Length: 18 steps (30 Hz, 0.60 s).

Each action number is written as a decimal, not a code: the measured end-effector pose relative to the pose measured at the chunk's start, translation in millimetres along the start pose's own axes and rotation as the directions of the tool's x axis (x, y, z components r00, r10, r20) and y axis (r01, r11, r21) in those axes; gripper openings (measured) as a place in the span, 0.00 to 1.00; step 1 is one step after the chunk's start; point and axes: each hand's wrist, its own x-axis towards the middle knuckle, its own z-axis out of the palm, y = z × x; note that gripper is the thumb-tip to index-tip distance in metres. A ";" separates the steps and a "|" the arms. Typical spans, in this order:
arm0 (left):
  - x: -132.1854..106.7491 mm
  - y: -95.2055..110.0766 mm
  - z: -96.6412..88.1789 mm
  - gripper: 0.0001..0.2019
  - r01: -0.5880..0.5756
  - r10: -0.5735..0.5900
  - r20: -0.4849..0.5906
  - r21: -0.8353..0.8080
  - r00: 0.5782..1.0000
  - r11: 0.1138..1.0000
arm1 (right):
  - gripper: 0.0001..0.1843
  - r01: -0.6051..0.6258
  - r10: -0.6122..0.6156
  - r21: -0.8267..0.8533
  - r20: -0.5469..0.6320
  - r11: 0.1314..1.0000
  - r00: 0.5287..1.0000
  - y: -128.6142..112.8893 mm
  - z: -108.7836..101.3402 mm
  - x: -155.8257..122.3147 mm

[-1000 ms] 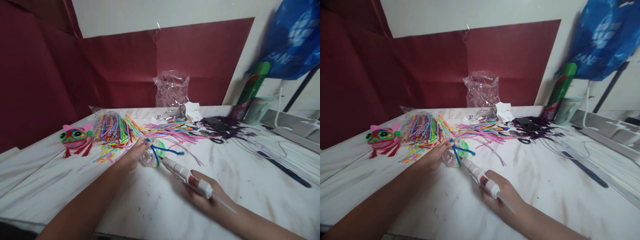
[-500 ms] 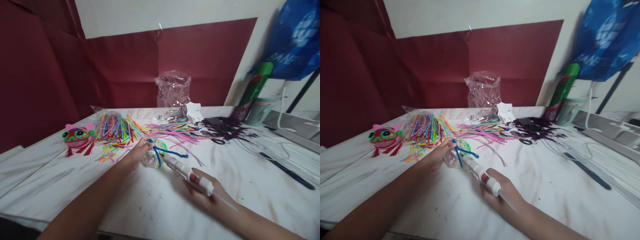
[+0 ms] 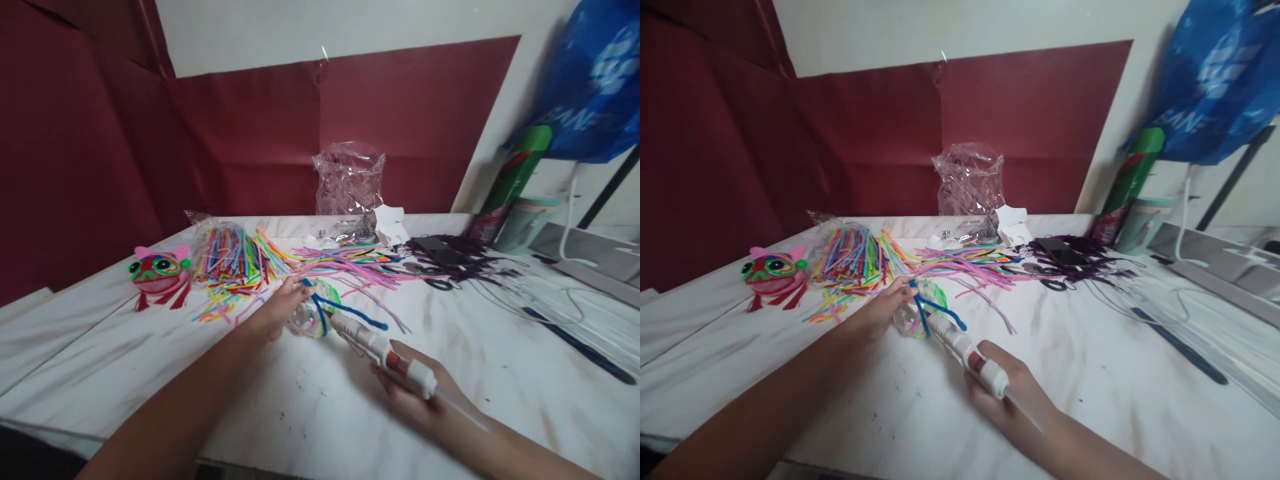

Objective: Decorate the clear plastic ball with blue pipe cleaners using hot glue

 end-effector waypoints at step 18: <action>3.7 -3.0 -2.9 0.15 0.007 -0.007 0.005 -0.094 1.000 0.996 | 0.11 0.020 -0.019 -0.097 0.019 0.995 1.000 -2.3 0.2 1.9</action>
